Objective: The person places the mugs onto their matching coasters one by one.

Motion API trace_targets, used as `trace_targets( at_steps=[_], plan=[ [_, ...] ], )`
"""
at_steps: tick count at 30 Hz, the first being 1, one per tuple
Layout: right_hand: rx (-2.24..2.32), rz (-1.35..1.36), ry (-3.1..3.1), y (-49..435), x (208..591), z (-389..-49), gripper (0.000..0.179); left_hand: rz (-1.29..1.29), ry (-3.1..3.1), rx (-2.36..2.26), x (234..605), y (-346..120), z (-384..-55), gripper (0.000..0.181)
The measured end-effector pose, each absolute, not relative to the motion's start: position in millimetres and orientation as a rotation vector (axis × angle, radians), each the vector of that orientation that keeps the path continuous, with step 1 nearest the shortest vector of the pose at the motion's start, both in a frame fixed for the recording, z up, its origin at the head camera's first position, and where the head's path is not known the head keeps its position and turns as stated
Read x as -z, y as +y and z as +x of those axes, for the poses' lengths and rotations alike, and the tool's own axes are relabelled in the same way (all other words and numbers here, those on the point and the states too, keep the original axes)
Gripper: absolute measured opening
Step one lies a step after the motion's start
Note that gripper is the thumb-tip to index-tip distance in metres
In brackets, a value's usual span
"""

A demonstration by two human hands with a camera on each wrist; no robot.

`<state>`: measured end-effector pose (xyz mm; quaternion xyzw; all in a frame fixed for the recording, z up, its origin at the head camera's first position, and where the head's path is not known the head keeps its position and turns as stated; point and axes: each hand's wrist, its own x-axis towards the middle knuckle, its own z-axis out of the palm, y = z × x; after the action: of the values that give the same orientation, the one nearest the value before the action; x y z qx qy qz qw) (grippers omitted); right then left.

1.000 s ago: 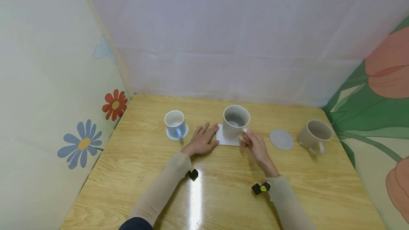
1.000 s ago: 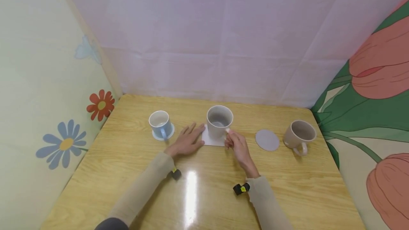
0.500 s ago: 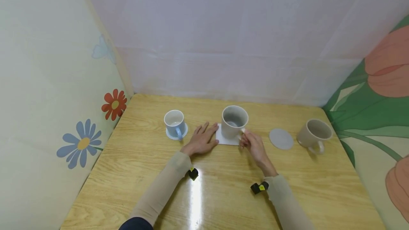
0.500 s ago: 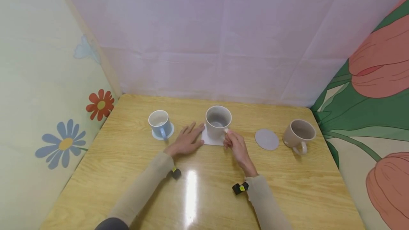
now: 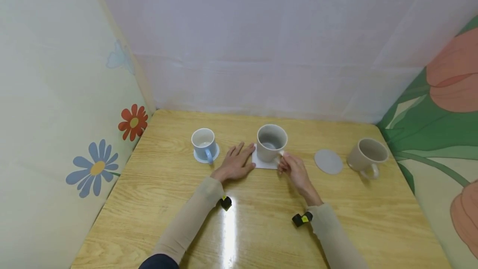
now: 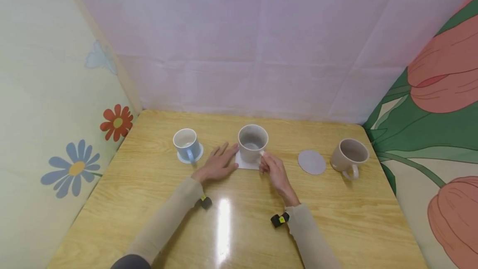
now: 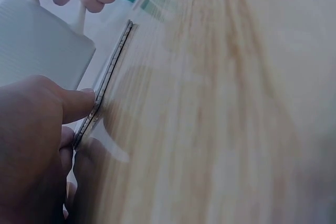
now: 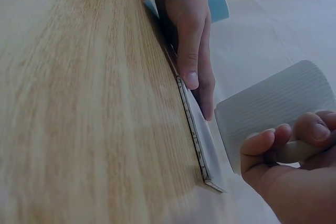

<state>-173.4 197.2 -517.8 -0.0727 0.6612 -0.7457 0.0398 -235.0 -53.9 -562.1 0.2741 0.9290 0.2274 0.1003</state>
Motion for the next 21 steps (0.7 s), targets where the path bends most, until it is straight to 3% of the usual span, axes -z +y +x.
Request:
trace_targets(
  at_steps=[21],
  plan=[
    [2.271,-0.188,2.041,195.1,527.1,-172.7,0.044,0.822,2.758,-0.719,575.8,-53.6,-240.1,0.073]
  ],
)
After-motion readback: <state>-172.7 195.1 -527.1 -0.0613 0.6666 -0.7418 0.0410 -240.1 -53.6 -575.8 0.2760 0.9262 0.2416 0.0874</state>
